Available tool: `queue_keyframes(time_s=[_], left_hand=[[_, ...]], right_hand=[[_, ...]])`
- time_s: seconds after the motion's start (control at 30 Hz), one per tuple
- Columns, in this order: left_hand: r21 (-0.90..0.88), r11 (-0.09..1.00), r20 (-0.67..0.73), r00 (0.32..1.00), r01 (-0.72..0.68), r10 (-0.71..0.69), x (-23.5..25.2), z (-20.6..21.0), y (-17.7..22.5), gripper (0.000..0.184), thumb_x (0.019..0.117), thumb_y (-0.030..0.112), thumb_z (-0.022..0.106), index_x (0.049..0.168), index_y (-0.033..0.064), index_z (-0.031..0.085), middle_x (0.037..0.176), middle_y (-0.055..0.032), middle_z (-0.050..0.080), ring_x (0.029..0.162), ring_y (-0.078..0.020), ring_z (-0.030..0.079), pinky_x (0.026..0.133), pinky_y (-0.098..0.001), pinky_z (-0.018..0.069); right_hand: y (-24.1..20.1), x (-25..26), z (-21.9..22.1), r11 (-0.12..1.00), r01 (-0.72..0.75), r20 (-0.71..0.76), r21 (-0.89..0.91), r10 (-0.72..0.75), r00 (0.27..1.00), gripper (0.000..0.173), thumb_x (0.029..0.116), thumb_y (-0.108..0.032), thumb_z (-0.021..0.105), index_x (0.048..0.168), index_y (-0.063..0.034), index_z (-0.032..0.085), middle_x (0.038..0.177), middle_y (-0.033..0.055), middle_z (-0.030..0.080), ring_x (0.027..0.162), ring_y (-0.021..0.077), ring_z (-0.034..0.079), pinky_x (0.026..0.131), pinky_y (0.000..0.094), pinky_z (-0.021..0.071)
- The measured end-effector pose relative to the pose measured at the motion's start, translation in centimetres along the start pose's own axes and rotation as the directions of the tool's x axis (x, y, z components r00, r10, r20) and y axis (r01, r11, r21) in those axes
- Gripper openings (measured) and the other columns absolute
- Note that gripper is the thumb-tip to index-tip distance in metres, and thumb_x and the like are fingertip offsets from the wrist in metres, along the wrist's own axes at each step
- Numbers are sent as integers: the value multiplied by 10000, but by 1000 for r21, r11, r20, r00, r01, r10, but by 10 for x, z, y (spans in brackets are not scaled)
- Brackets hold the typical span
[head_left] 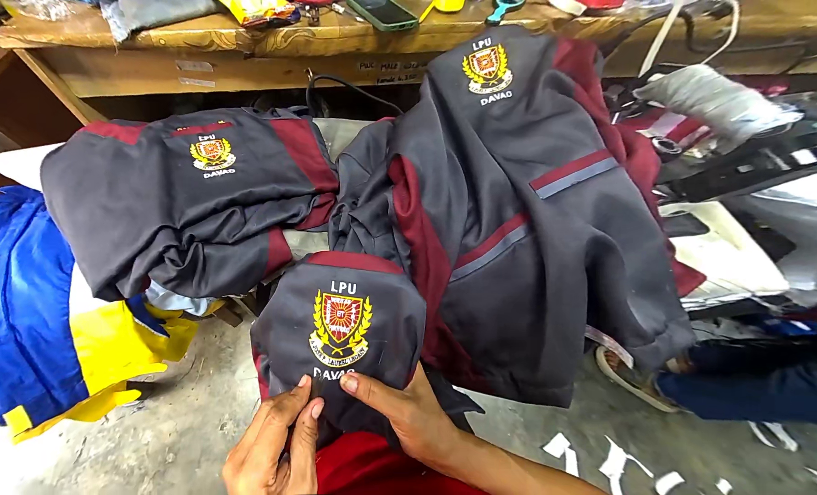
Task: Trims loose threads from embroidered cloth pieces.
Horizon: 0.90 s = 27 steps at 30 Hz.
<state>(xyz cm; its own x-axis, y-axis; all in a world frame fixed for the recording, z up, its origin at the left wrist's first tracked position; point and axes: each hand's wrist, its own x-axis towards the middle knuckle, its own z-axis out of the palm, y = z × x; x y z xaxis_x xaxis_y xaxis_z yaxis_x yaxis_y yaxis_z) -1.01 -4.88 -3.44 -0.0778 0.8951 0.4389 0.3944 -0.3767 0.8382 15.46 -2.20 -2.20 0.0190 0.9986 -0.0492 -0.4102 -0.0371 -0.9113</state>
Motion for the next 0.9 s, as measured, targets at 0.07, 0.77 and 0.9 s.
queue_keyframes(time_s=[0.07,0.77,0.9], left_hand=[[-2,1000,5,1000,3,-3,0,0,1,181,962,89,695,1065,-51,743,913,-65,736,727,-32,688,671,-169,598],[-33,997,-18,997,76,-77,3,-4,1,186,955,76,689,1077,-62,714,891,-56,737,674,-37,684,608,-185,601],[12,998,-38,997,69,-68,4,-10,2,282,949,132,712,1146,-69,686,931,-63,716,725,-21,670,647,-172,586]], right_hand=[[1,0,-1,1000,-2,0,1,2,1000,455,826,104,737,1231,-4,560,1062,45,749,987,112,731,921,290,609],[1,0,1,1000,-15,-5,0,15,1000,458,834,87,744,1239,3,546,1062,51,745,980,122,733,915,292,613],[-1,2,2,1000,-21,-2,9,21,1000,424,859,91,706,1244,7,551,1066,42,743,990,107,727,921,284,607]])
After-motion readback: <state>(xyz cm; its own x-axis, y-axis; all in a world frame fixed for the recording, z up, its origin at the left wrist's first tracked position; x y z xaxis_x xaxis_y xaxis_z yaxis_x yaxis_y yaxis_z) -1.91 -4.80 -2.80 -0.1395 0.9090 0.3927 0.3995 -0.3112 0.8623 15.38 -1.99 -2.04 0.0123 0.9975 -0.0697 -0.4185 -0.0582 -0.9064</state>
